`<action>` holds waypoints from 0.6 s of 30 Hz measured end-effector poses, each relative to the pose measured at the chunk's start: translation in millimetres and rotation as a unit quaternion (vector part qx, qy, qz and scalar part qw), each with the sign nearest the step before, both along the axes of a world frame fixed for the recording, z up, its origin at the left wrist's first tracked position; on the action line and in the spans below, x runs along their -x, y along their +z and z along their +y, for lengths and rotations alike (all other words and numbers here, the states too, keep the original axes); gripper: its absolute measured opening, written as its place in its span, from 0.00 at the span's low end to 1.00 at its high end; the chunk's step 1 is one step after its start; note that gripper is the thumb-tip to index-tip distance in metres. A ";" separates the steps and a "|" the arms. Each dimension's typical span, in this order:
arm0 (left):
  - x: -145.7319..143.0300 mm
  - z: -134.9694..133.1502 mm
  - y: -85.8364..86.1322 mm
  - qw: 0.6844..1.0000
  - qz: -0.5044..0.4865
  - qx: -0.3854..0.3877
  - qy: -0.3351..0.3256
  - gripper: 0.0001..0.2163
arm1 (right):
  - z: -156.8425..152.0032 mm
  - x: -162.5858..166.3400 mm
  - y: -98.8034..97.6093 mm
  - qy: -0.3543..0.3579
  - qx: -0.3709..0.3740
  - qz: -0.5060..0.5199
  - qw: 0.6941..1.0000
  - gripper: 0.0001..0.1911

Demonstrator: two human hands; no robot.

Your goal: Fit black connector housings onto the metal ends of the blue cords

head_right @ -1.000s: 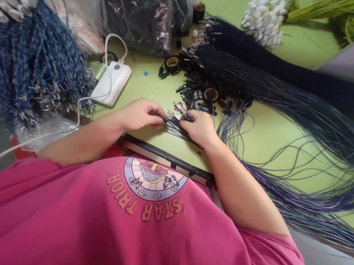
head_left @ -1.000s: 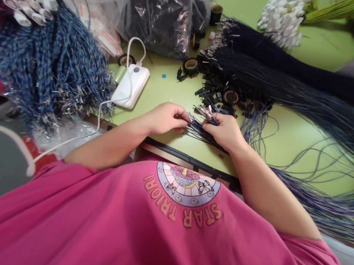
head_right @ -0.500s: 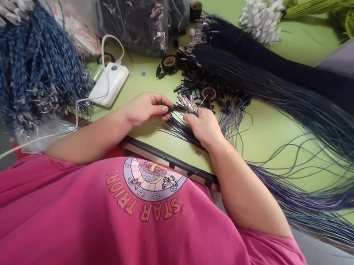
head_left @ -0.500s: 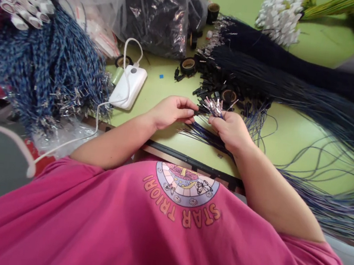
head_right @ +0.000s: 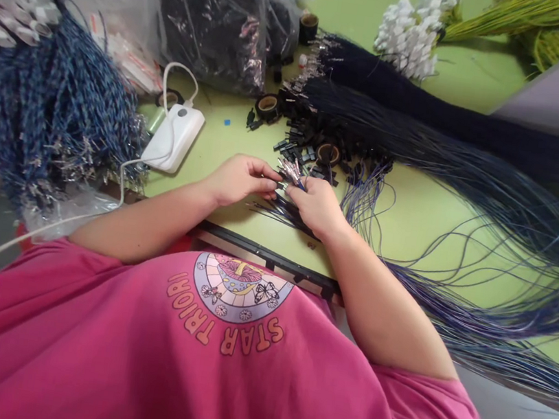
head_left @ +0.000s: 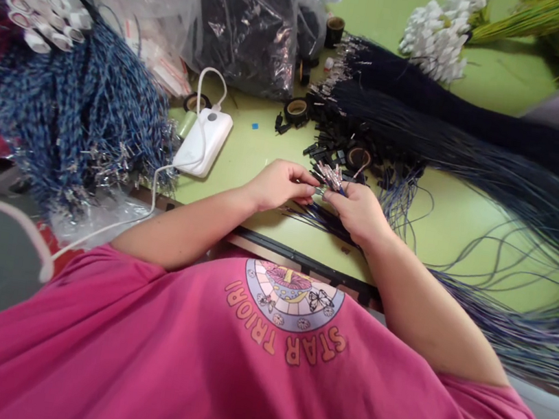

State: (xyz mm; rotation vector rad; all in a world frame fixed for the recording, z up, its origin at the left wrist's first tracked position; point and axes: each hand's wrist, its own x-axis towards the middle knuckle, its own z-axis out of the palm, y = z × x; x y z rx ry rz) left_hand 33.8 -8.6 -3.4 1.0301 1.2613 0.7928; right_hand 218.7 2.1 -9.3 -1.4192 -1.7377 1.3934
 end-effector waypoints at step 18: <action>12.5 97.9 -12.9 0.858 0.340 -0.379 -0.071 0.12 | -7.3 9.1 -1.8 0.174 -0.179 -0.288 0.925 0.12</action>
